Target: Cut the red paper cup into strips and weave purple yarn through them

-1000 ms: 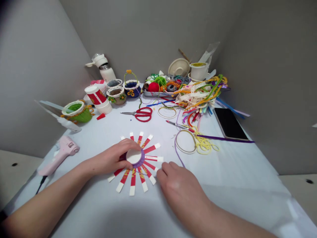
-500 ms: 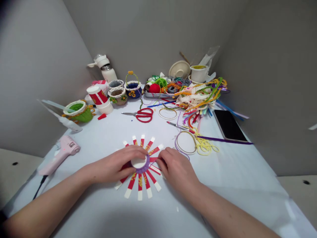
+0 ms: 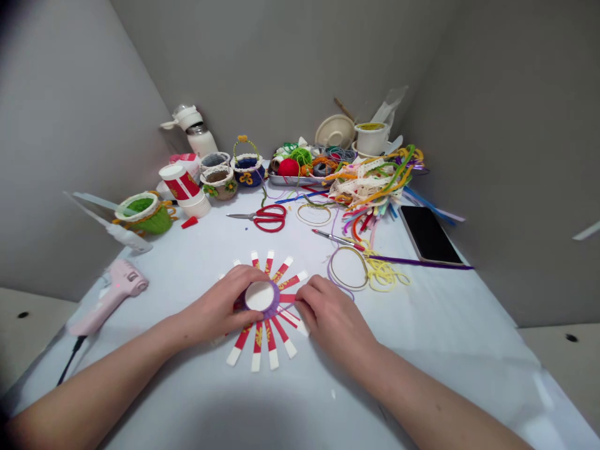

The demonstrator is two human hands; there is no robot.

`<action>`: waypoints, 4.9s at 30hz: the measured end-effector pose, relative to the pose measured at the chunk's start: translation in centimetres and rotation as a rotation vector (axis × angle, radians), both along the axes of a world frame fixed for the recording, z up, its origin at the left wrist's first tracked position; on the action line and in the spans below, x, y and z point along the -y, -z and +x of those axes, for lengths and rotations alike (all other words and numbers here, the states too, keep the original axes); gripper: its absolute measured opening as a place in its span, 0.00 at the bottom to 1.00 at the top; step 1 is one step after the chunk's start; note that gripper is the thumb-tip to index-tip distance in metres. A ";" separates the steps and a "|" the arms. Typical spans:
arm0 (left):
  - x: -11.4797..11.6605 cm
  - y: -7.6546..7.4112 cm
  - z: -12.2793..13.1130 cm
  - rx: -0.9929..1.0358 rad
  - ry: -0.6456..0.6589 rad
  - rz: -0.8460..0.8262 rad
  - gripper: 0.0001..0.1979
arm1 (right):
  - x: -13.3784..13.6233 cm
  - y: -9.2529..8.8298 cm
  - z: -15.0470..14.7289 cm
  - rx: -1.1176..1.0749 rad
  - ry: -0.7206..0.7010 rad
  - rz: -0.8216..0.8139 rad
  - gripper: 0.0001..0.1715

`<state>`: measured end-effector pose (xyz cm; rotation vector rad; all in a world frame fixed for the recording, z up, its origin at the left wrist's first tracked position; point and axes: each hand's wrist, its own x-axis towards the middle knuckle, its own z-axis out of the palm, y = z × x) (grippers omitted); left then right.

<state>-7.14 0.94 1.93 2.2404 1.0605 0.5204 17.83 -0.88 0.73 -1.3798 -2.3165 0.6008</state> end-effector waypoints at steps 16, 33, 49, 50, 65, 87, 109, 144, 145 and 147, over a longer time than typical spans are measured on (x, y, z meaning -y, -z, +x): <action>-1.6 -0.7 -2.2 -0.054 0.123 -0.036 0.20 | 4.8 0.1 -0.3 0.099 -0.362 0.170 0.11; -0.2 -1.6 -0.3 0.019 0.284 -0.063 0.21 | 0.7 0.2 0.0 0.139 0.050 0.026 0.12; 1.2 0.3 1.3 0.015 -0.041 -0.005 0.24 | 0.4 0.5 -0.3 0.107 0.083 0.050 0.10; 1.1 0.4 1.2 0.010 -0.043 -0.003 0.23 | 0.3 0.4 -0.2 0.101 0.076 0.043 0.10; -1.6 -1.3 -2.2 -0.099 0.147 -0.059 0.22 | 3.5 -1.1 0.5 0.206 -0.395 0.134 0.13; 0.1 -2.2 -0.6 -0.067 0.309 -0.098 0.18 | 0.0 0.2 0.2 0.139 0.046 0.038 0.12; 0.1 -0.6 -0.3 -0.090 0.045 -0.035 0.24 | -0.4 -0.3 0.9 0.015 -0.045 0.051 0.12; -1.0 -2.2 -1.1 -0.043 0.312 -0.110 0.15 | -0.9 0.5 0.0 0.001 0.078 -0.007 0.11; -0.9 -2.2 -1.1 -0.041 0.306 -0.105 0.16 | -0.9 0.6 0.0 0.002 0.075 0.001 0.11; -0.4 -2.3 -1.1 -0.044 0.284 -0.096 0.18 | -0.8 0.7 -0.1 0.010 0.072 0.011 0.11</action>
